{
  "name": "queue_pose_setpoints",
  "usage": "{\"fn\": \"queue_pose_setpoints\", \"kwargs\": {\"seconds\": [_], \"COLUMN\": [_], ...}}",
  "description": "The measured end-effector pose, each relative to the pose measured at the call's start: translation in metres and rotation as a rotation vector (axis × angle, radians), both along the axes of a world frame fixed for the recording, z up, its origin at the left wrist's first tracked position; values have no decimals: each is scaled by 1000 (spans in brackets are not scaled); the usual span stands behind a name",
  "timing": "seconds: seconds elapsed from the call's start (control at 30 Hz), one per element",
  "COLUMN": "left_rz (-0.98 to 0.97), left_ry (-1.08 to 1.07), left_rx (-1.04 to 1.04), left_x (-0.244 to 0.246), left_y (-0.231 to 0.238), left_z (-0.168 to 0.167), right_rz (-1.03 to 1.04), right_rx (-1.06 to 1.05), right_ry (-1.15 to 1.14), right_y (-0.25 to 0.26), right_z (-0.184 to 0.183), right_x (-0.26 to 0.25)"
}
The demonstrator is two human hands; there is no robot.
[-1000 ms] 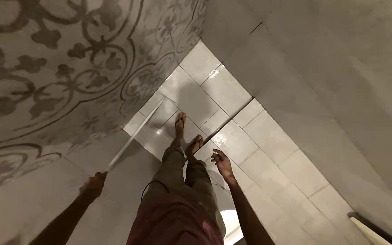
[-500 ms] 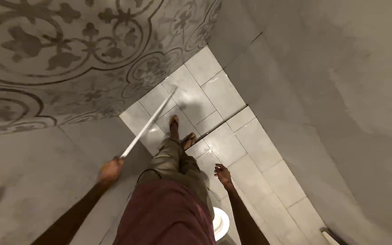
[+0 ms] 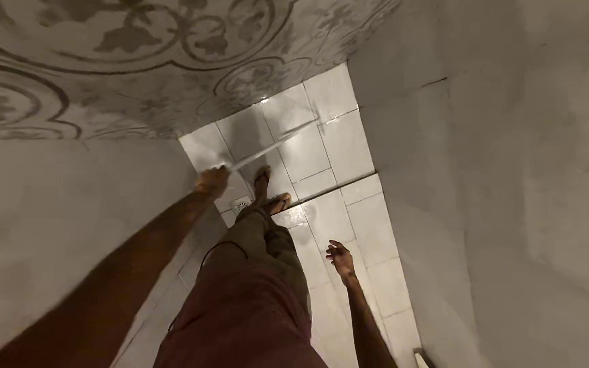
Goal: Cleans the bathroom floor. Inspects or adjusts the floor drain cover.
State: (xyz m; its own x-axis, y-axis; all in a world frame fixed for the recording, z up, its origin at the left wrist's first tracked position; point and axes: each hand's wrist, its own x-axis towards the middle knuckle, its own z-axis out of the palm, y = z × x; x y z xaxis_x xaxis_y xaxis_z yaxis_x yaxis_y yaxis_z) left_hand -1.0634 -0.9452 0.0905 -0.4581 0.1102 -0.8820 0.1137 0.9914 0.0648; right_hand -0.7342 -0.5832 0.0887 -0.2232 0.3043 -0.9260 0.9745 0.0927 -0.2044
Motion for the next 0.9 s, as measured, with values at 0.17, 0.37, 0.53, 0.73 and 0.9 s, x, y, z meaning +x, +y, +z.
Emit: {"fn": "queue_pose_setpoints", "kwargs": {"seconds": [0.17,0.37,0.53,0.73,0.9], "left_rz": [150,467,644,984,1057], "left_ry": [-59,-127,-193,-94,-108], "left_rx": [-285,-368,-332,-355,-271], "left_x": [68,176,249,319,240], "left_y": [-160,-223,-171,-100,-66], "left_z": [61,92,91,97,37], "right_rz": [78,257,393,573,662], "right_rx": [15,-39,-105,-99,-25], "right_ry": [25,150,187,122,77], "right_y": [-3,-27,-35,4,63], "right_z": [-15,-19,-12,-15,-13], "right_x": [-54,-136,-170,-176,-177]}}
